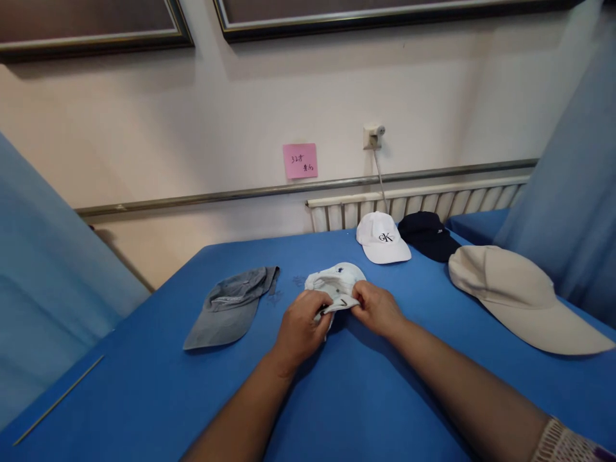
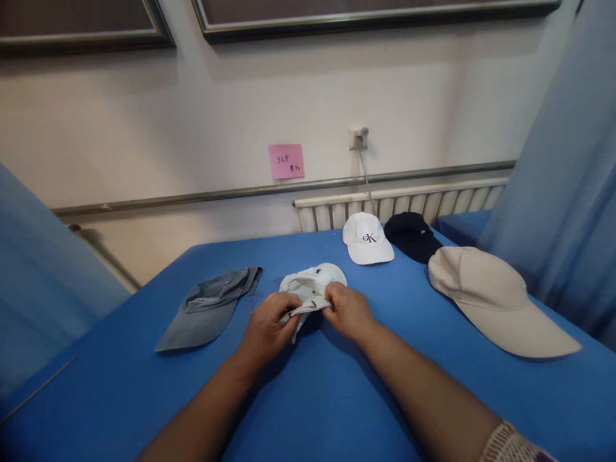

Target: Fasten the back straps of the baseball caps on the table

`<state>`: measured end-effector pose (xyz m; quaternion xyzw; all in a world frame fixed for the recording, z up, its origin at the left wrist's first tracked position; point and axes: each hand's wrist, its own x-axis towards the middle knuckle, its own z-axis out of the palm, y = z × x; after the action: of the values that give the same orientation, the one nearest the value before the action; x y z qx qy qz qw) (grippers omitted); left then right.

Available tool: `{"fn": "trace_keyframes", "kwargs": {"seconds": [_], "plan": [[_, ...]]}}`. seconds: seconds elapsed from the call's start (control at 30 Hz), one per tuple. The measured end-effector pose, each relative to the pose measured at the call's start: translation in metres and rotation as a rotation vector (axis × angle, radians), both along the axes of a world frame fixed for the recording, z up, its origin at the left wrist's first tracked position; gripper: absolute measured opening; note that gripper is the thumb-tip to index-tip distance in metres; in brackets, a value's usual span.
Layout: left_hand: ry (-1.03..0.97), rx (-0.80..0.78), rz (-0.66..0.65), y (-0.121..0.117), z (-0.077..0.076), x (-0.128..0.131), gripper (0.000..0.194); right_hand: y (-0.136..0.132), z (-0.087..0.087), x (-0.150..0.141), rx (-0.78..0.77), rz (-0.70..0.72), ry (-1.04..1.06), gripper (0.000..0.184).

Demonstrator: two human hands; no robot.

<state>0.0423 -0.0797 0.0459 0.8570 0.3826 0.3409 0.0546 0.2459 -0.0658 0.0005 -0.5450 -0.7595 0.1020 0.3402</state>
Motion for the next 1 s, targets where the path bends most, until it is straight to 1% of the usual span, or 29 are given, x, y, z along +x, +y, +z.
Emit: {"fn": "trace_keyframes", "kwargs": {"seconds": [0.03, 0.07, 0.17, 0.23, 0.33, 0.43, 0.5, 0.57, 0.63, 0.7, 0.77, 0.8, 0.87, 1.0], "plan": [[-0.002, 0.006, 0.0, 0.0, 0.0, 0.0, 0.011, 0.0, 0.0, 0.0, 0.007, -0.017, 0.005, 0.011], [-0.007, 0.012, 0.005, 0.0, 0.0, 0.0, 0.012, 0.0, 0.0, 0.001, 0.012, -0.006, 0.008, 0.012], [-0.031, 0.029, 0.024, 0.001, 0.0, -0.001, 0.011, -0.003, 0.002, 0.003, 0.022, 0.102, 0.0, 0.017], [-0.043, 0.041, 0.007, 0.001, 0.001, -0.001, 0.012, -0.005, 0.003, 0.002, 0.038, 0.117, -0.028, 0.016], [-0.038, 0.07, -0.069, -0.002, 0.002, 0.001, 0.015, -0.005, 0.004, -0.002, 0.057, 0.016, -0.06, 0.008], [-0.01, 0.109, -0.134, -0.005, 0.0, 0.005, 0.018, -0.002, 0.003, -0.004, 0.051, -0.078, -0.04, 0.01], [0.013, 0.131, -0.144, -0.005, -0.001, 0.006, 0.019, 0.001, 0.001, -0.003, 0.028, -0.088, -0.015, 0.011], [0.036, 0.141, -0.139, -0.004, -0.003, 0.006, 0.021, 0.002, -0.001, -0.001, -0.024, -0.036, 0.015, 0.012], [0.051, 0.147, -0.128, -0.002, -0.004, 0.005, 0.02, 0.0, 0.0, 0.002, -0.086, 0.076, 0.058, 0.014], [0.053, 0.155, -0.108, 0.0, -0.004, 0.004, 0.017, -0.004, 0.003, 0.003, -0.099, 0.2, 0.103, 0.026], [0.042, 0.169, -0.089, 0.002, -0.004, 0.003, 0.016, -0.01, 0.009, 0.003, -0.055, 0.297, 0.131, 0.043], [0.033, 0.179, -0.086, 0.002, -0.004, 0.002, 0.016, -0.013, 0.011, 0.003, -0.028, 0.337, 0.141, 0.049], [0.013, 0.198, -0.098, 0.003, -0.005, 0.002, 0.017, -0.016, 0.015, 0.002, 0.001, 0.397, 0.183, 0.049], [-0.017, 0.181, -0.142, 0.003, -0.009, 0.002, 0.018, -0.014, 0.011, 0.001, -0.011, 0.429, 0.326, 0.036]]}}
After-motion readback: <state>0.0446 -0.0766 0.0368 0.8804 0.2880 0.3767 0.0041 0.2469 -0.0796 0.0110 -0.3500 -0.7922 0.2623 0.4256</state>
